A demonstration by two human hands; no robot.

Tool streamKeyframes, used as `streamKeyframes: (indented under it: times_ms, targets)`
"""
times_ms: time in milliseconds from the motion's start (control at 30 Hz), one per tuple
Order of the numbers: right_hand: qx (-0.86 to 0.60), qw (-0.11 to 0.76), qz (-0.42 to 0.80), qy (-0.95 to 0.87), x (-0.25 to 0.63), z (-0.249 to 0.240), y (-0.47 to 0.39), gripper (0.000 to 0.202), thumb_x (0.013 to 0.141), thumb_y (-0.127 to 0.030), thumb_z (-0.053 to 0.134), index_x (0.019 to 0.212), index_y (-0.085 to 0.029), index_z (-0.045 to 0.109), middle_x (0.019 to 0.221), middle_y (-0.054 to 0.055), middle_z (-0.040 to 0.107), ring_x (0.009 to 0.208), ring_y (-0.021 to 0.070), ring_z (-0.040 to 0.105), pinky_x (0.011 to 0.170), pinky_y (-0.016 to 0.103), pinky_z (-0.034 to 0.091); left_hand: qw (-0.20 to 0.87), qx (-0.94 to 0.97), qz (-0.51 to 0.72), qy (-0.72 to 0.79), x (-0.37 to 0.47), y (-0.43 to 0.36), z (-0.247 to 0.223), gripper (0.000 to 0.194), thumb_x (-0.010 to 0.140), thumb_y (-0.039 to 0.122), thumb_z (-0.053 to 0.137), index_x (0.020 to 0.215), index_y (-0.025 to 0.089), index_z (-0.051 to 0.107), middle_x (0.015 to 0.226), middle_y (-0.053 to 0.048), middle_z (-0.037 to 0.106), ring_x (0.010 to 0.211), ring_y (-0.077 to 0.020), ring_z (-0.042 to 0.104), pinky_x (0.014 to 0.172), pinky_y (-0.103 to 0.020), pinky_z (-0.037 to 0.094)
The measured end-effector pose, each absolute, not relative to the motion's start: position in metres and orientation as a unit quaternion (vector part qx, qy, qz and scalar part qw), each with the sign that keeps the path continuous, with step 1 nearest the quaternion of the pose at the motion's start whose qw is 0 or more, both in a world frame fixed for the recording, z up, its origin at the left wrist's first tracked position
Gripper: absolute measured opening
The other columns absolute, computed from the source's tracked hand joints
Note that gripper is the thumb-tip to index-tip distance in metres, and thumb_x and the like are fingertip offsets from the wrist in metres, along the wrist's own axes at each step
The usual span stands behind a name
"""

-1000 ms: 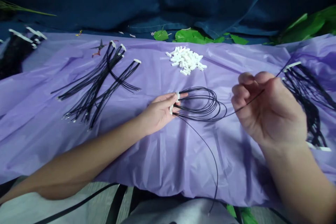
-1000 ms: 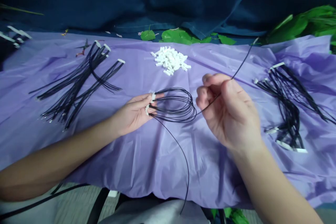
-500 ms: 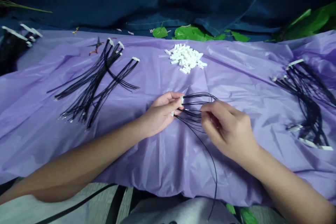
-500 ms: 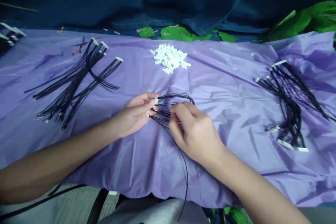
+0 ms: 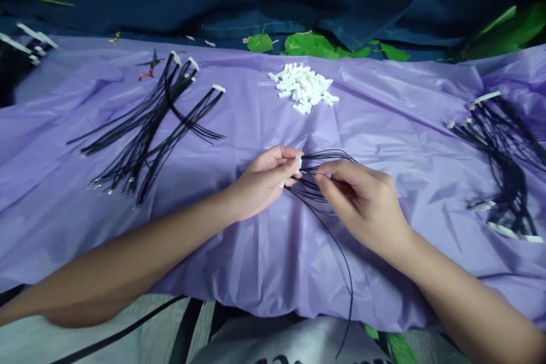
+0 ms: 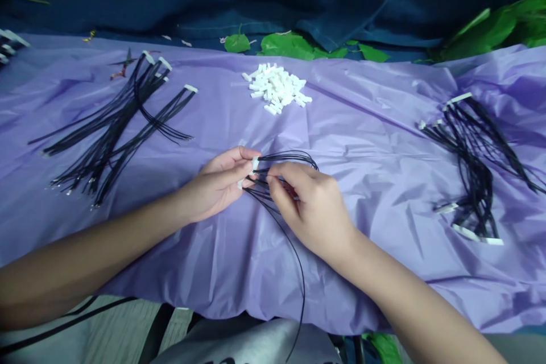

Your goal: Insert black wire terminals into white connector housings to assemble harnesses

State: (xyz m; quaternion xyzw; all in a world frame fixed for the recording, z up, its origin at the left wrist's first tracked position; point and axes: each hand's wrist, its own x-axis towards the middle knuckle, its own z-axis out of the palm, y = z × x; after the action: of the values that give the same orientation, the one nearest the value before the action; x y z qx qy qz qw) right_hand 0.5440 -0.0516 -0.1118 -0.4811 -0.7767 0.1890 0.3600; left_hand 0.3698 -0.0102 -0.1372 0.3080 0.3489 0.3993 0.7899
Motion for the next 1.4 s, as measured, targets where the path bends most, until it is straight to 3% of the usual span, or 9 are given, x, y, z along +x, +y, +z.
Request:
streamKeyframes:
  times_ms: [133, 367, 633, 933, 1233, 1400]
  targets:
    - [-0.485, 0.364, 0.194, -0.771, 0.5443, -0.1127, -0.0510, 0.009, 0.087, -0.014, 0.057, 0.093, -0.018, 0.062, 0.083, 0.001, 0.065, 0.073, 0.0116, 0.061, 0.070, 0.024, 0.048, 0.790, 0.306, 0.399, 0.351, 0.3696, -0.0103, -0.1369, 0.026, 0.070, 0.024, 0.074, 0.090, 0.013, 0.062, 0.078, -0.002, 0.055, 0.073, -0.0096, 0.051, 0.065, -0.025, 0.032]
    - [-0.499, 0.359, 0.208, -0.761, 0.5442, -0.1136, -0.0502, 0.008, 0.087, -0.016, 0.057, 0.091, -0.018, 0.063, 0.077, 0.000, 0.063, 0.064, 0.0100, 0.056, 0.064, 0.023, 0.046, 0.790, 0.307, 0.396, 0.354, 0.3702, -0.0107, -0.1370, 0.025, 0.071, 0.024, 0.074, 0.090, 0.013, 0.062, 0.079, -0.002, 0.056, 0.073, -0.0090, 0.052, 0.065, -0.024, 0.033]
    - [-0.480, 0.338, 0.126, -0.800, 0.5430, -0.1121, -0.0484, 0.009, 0.088, -0.014, 0.054, 0.092, -0.015, 0.063, 0.079, 0.003, 0.062, 0.068, 0.0108, 0.056, 0.063, 0.022, 0.043, 0.787, 0.304, 0.402, 0.357, 0.3708, -0.0112, -0.1360, 0.024, 0.071, 0.023, 0.073, 0.089, 0.012, 0.062, 0.079, -0.002, 0.056, 0.073, -0.0092, 0.052, 0.065, -0.024, 0.034]
    - [-0.499, 0.290, 0.075, -0.813, 0.5425, -0.1101, -0.0527, 0.013, 0.092, -0.020, 0.051, 0.094, -0.016, 0.063, 0.074, 0.001, 0.054, 0.060, 0.0091, 0.049, 0.057, 0.023, 0.038, 0.780, 0.306, 0.408, 0.363, 0.3710, -0.0123, -0.1359, 0.022, 0.072, 0.020, 0.072, 0.090, 0.013, 0.062, 0.078, -0.001, 0.056, 0.071, -0.0080, 0.052, 0.065, -0.023, 0.035]
    - [-0.505, 0.271, 0.045, -0.818, 0.5412, -0.1098, -0.0539, 0.015, 0.094, -0.023, 0.047, 0.093, -0.018, 0.061, 0.075, 0.001, 0.056, 0.060, 0.0103, 0.050, 0.057, 0.024, 0.039, 0.779, 0.309, 0.404, 0.365, 0.3711, -0.0123, -0.1370, 0.020, 0.074, 0.020, 0.070, 0.090, 0.013, 0.061, 0.078, -0.001, 0.056, 0.072, -0.0079, 0.052, 0.067, -0.024, 0.036]
    - [-0.502, 0.282, 0.033, -0.817, 0.5390, -0.1105, -0.0544, 0.010, 0.093, -0.022, 0.050, 0.098, -0.018, 0.057, 0.084, 0.002, 0.064, 0.065, 0.0110, 0.058, 0.059, 0.023, 0.043, 0.781, 0.311, 0.401, 0.364, 0.3714, -0.0127, -0.1361, 0.017, 0.075, 0.018, 0.068, 0.089, 0.013, 0.060, 0.079, -0.001, 0.056, 0.073, -0.0086, 0.052, 0.068, -0.024, 0.035]
